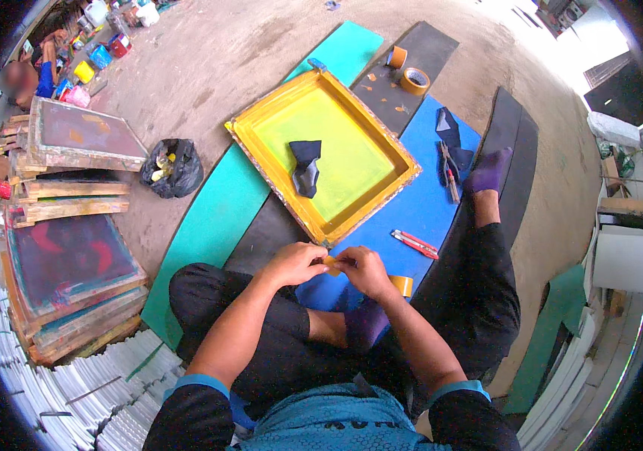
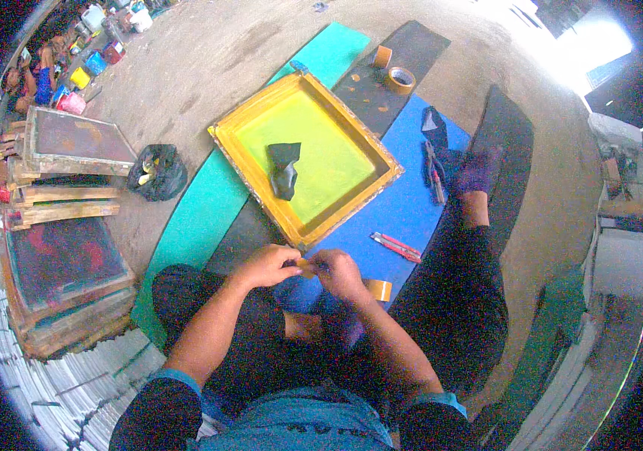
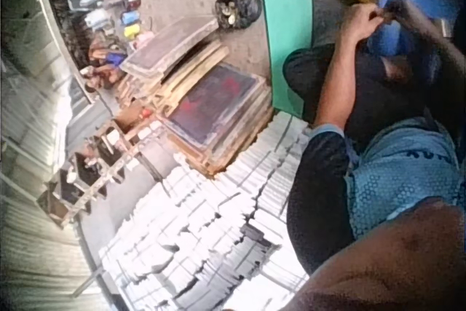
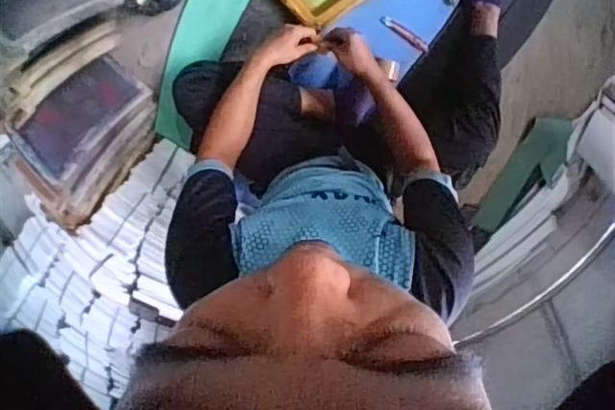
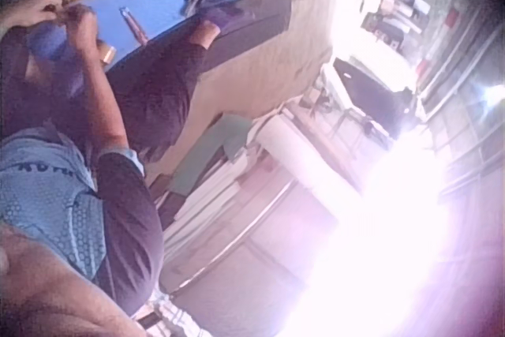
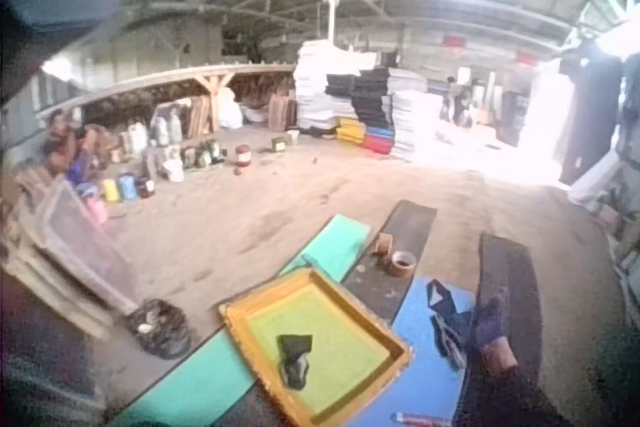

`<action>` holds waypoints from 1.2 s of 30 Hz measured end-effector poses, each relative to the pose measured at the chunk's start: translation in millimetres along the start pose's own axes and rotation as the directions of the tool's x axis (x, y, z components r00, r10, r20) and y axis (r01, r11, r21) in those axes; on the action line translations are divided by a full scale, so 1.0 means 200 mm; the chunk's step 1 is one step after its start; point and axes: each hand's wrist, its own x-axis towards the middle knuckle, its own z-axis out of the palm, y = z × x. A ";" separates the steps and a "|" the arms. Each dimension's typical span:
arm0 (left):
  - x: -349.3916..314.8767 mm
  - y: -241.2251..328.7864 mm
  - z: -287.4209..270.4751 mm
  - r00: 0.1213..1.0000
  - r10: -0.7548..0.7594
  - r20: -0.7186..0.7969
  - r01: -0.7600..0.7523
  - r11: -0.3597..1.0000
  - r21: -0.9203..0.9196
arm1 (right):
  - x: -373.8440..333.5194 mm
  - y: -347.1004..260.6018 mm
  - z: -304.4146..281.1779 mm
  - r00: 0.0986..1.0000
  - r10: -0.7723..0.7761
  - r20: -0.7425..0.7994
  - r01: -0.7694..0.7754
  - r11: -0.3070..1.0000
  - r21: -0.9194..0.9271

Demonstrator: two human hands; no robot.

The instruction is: The person sits on the floor and applies masking tape to the edges of a yellow screen-printing frame, then wipes the frame's surface with a cloth. The person uses a utility knife to cut the tape and smooths it along the frame edges.

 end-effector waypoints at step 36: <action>0.13 -0.19 0.04 0.875 -0.397 -0.277 0.256 0.865 -0.433 | 0.32 0.02 0.08 0.916 0.301 -0.266 -0.293 0.953 0.071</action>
